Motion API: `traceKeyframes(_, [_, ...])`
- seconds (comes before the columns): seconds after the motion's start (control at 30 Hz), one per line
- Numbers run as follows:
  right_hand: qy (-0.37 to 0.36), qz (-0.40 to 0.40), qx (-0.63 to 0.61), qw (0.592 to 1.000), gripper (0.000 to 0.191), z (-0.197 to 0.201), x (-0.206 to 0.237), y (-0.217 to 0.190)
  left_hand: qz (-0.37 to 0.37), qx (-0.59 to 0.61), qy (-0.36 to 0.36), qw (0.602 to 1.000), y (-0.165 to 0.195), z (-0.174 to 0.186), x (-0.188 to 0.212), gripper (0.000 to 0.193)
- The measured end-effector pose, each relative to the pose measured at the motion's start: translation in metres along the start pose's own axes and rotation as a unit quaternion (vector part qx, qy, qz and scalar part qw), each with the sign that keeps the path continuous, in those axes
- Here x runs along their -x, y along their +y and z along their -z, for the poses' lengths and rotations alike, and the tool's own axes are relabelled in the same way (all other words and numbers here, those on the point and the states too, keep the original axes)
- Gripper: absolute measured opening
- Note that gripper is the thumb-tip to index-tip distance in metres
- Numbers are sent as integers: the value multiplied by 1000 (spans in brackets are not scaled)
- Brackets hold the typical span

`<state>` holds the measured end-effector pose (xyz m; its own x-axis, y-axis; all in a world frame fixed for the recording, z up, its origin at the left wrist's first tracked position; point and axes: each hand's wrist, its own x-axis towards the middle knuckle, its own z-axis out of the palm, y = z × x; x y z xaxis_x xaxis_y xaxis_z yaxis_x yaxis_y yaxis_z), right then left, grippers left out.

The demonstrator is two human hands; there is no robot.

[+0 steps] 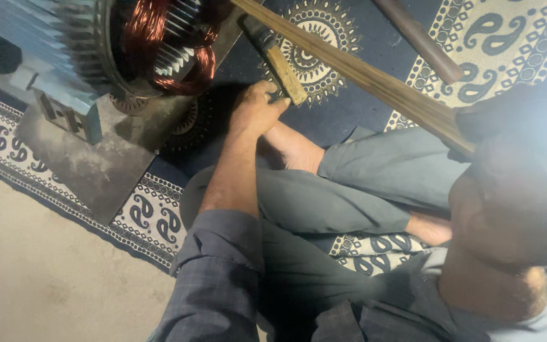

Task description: The person sits on the floor and works on an electric motor stator, using a long wooden stick to press and pack copper coil windings into the stator slots, guiding the coils by hand between pushes. A hammer lies nearby on the mat.

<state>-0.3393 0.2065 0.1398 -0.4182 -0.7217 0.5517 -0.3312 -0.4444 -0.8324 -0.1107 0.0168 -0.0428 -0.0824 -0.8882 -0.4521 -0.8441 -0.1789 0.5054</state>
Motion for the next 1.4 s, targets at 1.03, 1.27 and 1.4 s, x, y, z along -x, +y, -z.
traceKeyframes(1.03, [-172, 60, 95, 979, 13, -23, -27, 1, -18, -1, 15, 1000, 0, -5, 4, 56])
traceKeyframes(1.27, [-164, 153, 68, 972, 13, -47, -27, -13, -17, -35, 6, 999, -5, -5, 2, 58])
traceKeyframes(1.4, [-239, 157, -52, 957, 14, -52, -24, -14, -28, -4, 4, 1000, -8, -8, -2, 60])
